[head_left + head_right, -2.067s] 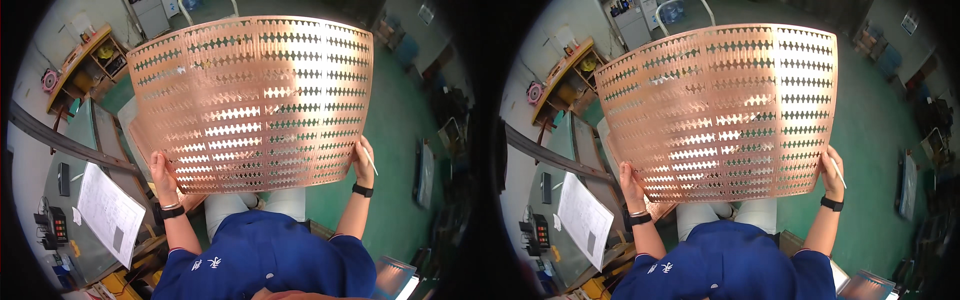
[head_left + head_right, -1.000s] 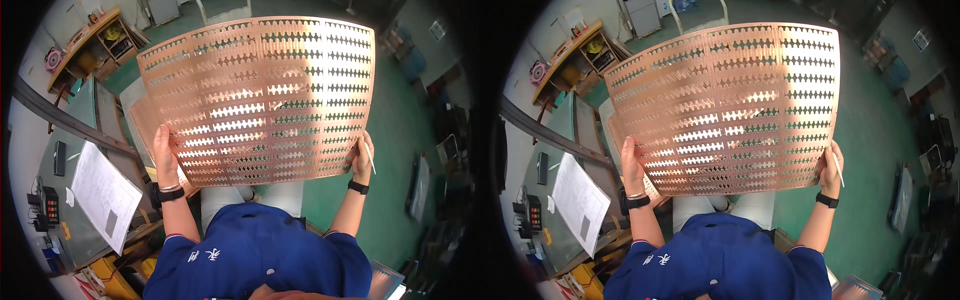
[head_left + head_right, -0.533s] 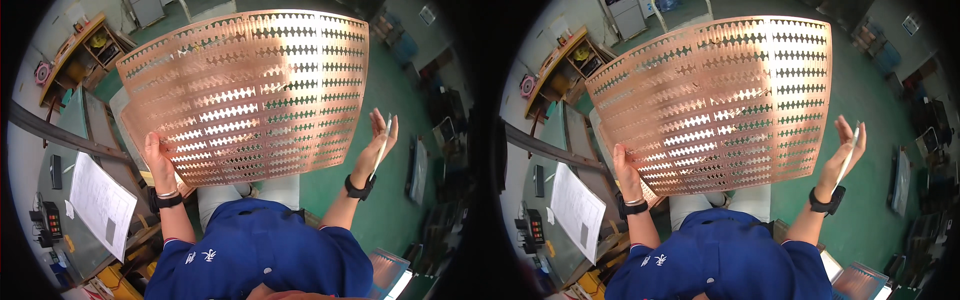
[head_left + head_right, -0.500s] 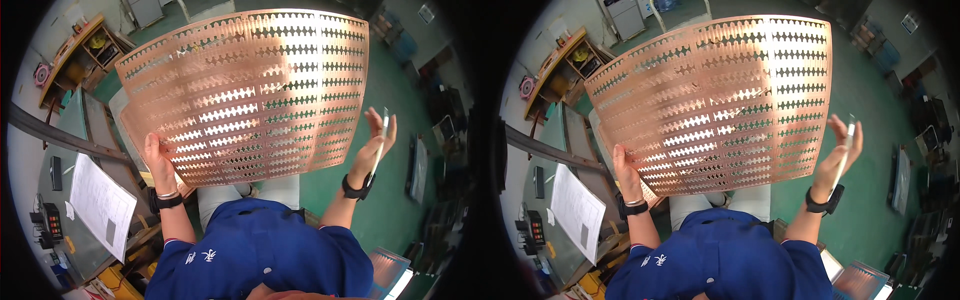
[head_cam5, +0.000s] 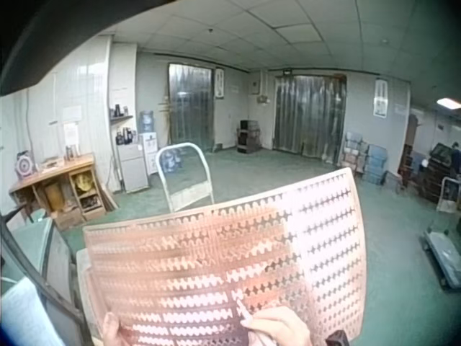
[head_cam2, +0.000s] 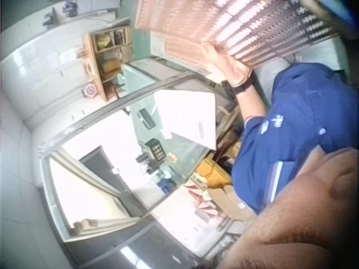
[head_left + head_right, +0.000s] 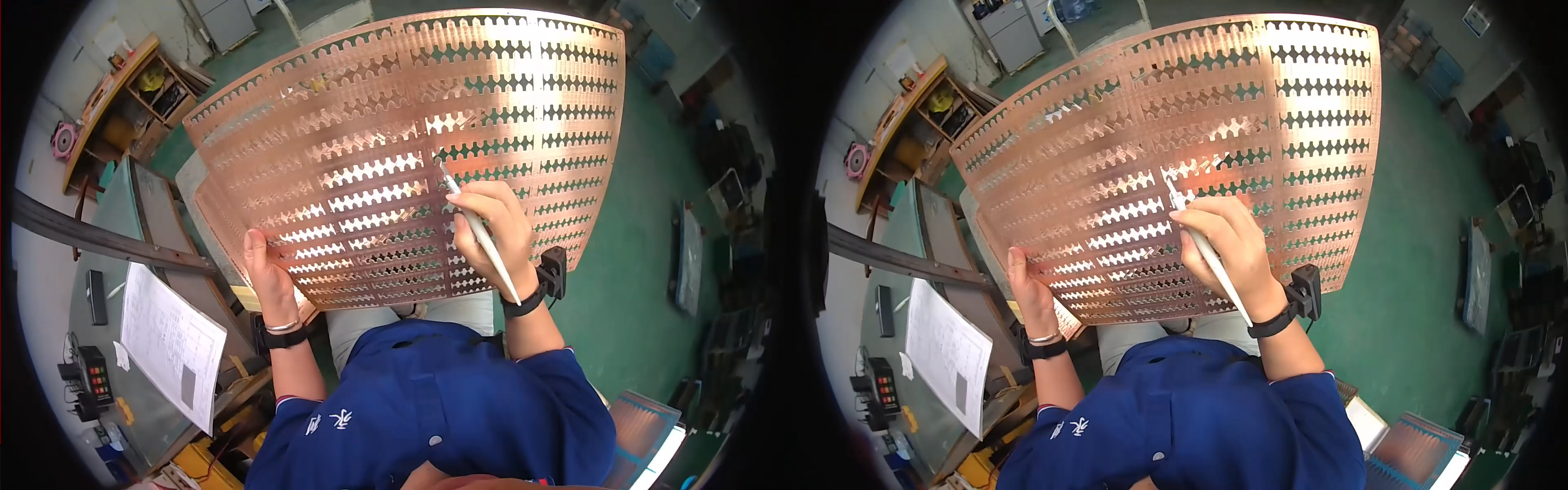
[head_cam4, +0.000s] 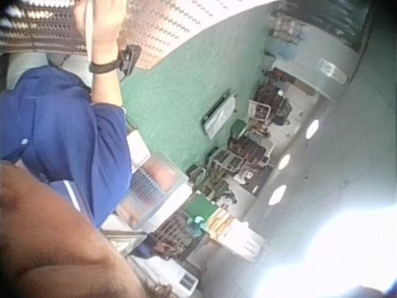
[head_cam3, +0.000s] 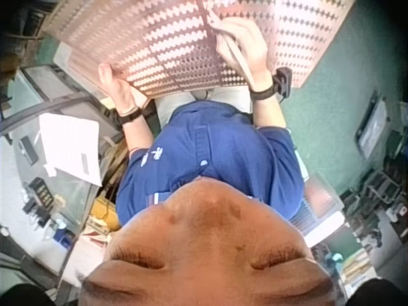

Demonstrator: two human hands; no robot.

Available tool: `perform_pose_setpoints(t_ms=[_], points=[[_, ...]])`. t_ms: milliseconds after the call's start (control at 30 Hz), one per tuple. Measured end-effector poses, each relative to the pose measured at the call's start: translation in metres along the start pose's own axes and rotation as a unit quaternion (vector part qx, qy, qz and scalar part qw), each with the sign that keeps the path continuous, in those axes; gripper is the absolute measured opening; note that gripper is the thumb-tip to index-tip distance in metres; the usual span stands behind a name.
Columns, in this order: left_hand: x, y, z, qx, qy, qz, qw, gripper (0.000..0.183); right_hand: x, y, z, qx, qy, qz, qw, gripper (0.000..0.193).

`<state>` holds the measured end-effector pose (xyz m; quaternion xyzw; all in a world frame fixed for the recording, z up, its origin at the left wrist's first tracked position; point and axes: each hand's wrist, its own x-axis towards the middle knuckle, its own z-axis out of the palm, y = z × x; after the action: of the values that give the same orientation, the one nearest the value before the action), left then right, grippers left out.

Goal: Inspecting and marking patterns on perforated metal mesh sheets in a workshop environment.

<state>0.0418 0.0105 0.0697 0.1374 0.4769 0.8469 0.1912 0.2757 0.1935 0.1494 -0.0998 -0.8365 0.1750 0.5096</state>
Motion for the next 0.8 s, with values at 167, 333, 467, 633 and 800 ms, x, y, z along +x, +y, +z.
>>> perform_pose_setpoints(t_ms=[167,333,467,633,800], points=[[-0.002,0.001,0.008,-0.013,0.038,0.009,0.999,0.021,0.002,-0.003,-0.001,0.005,0.003,0.010,1.000,0.031],[0.001,-0.004,-0.017,-0.019,-0.079,-0.006,0.997,0.024,0.003,0.000,-0.001,-0.013,0.015,-0.006,1.000,0.031],[0.005,-0.007,-0.031,-0.031,-0.128,-0.037,0.991,0.027,0.004,0.000,-0.001,-0.016,0.013,-0.005,1.000,0.032],[0.002,-0.009,-0.018,-0.015,-0.072,0.000,0.997,0.028,0.000,0.004,0.001,-0.041,0.024,-0.034,0.998,0.033],[-0.002,-0.003,-0.008,-0.011,-0.075,-0.006,0.997,0.029,0.001,0.005,0.002,-0.050,0.027,-0.042,0.998,0.033]])
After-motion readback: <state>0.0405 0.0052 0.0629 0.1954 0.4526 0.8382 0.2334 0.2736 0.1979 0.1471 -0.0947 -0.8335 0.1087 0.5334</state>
